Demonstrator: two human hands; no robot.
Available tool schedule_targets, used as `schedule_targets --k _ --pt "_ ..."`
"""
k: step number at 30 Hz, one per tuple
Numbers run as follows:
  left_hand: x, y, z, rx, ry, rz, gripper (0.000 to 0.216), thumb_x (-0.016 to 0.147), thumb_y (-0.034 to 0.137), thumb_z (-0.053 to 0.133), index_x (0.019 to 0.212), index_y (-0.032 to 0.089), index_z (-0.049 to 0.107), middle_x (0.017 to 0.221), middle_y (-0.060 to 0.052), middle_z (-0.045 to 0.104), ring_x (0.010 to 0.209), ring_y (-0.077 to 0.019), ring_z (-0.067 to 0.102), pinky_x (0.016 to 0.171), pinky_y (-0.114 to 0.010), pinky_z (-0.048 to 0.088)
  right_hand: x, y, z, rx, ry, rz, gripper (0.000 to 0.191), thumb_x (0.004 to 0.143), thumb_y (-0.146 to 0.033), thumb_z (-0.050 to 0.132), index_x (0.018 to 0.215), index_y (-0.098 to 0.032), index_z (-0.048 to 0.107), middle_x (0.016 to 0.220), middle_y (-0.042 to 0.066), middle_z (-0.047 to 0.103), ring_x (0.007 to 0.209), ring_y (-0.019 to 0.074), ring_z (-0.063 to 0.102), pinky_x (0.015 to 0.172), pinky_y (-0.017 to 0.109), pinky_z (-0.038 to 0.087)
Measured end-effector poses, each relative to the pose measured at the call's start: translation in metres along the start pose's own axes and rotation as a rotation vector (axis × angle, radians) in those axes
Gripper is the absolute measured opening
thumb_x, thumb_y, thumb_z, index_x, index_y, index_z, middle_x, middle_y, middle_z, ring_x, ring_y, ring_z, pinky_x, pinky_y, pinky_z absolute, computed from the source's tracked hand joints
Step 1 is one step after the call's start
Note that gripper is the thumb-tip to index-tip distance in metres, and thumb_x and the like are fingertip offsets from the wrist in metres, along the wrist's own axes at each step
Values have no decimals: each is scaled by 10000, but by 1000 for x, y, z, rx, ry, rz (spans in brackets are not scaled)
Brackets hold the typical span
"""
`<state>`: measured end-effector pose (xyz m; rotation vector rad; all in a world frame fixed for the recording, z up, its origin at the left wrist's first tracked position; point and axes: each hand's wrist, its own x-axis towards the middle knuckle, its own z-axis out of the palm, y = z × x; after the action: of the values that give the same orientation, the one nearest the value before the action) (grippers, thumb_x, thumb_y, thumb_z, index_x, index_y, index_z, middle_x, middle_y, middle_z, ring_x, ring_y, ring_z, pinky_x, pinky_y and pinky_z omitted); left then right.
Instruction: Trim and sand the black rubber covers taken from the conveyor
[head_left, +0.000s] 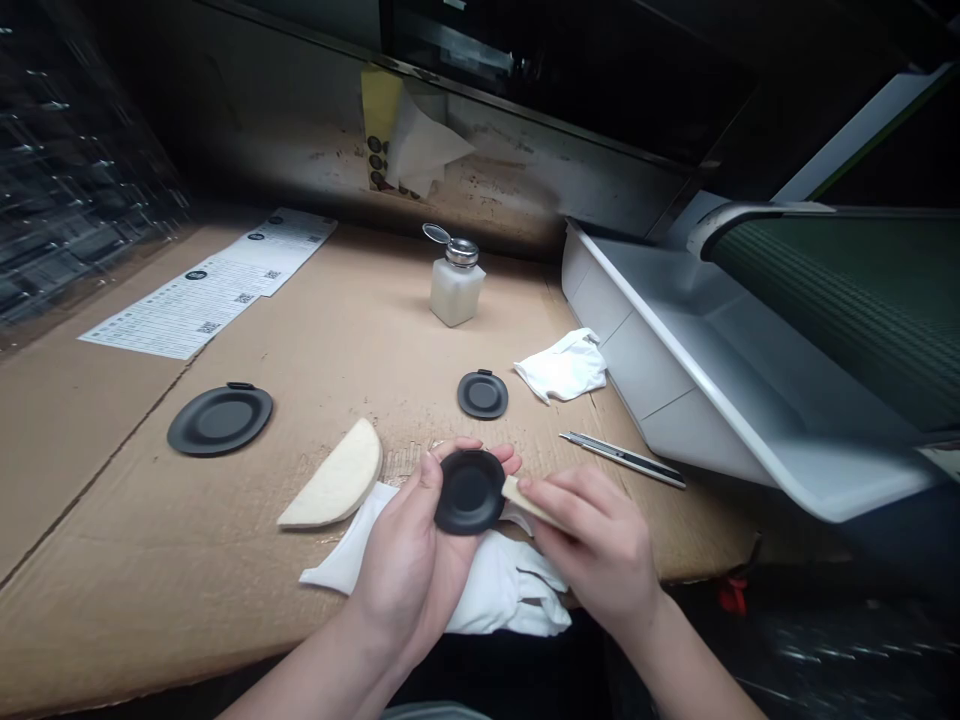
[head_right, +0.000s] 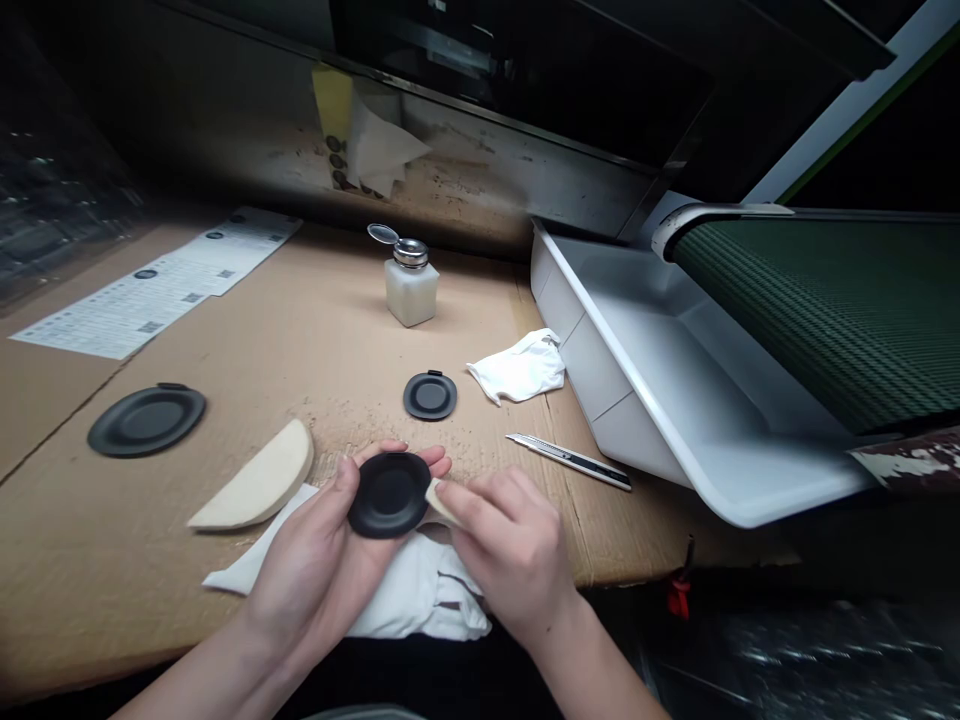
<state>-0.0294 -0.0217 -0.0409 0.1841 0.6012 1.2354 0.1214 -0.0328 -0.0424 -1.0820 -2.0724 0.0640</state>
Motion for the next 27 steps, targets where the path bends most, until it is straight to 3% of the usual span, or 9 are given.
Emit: schedule_targets --k 6,11,14,18,22,24,27 --pt "1 0 2 10 55 -11 260 889 334 414 986 129 542 1046 -179 666 1096 -285 560 959 -394 417 -3 -20 6 25 -72 -39 312 755 -68 583 1027 -216 618 753 21 620 661 128 499 568 250 445" --pt "0 1 2 -14 32 -18 276 888 341 415 982 122 553 1059 -197 659 1110 -306 546 963 -419 413 -11 21 -14 -180 94 120 334 789 -106 570 1095 -238 587 920 52 599 836 161 541 753 308 466" --pt "-1 2 1 -4 19 -24 300 882 364 419 986 125 567 1075 -194 654 1114 -311 542 970 -425 405 -13 36 -20 -282 3 162 392 826 -281 557 1212 -236 504 1102 82 554 994 216 507 861 391 429" --pt "-2 3 3 54 -28 -52 345 882 391 407 1032 139 588 1103 -153 647 1143 -291 520 967 -411 414 -2 13 -8 -188 -138 46 574 801 -431 569 1300 -209 392 1292 105 447 1196 264 381 1003 472 322" --pt "-1 3 4 148 7 -48 421 854 459 427 1120 173 586 1193 -95 610 1186 -257 478 980 -357 413 10 -9 -5 -116 -162 23 403 867 -348 492 1259 -270 435 1228 13 541 1150 200 432 1068 462 215" --pt "0 4 2 190 50 -69 460 828 496 451 1159 199 569 1190 -74 618 1177 -251 485 952 -339 442 9 -10 -11 -54 -118 46 355 885 -325 455 1237 -273 454 1149 -24 596 1098 160 469 1070 409 230" --pt "4 4 -6 242 48 -105 442 826 457 480 1204 235 531 1147 -36 649 1113 -218 537 834 -267 511 2 -10 -20 -51 -58 103 389 867 -434 464 1227 -285 466 1169 -38 579 1088 134 475 1026 321 316"
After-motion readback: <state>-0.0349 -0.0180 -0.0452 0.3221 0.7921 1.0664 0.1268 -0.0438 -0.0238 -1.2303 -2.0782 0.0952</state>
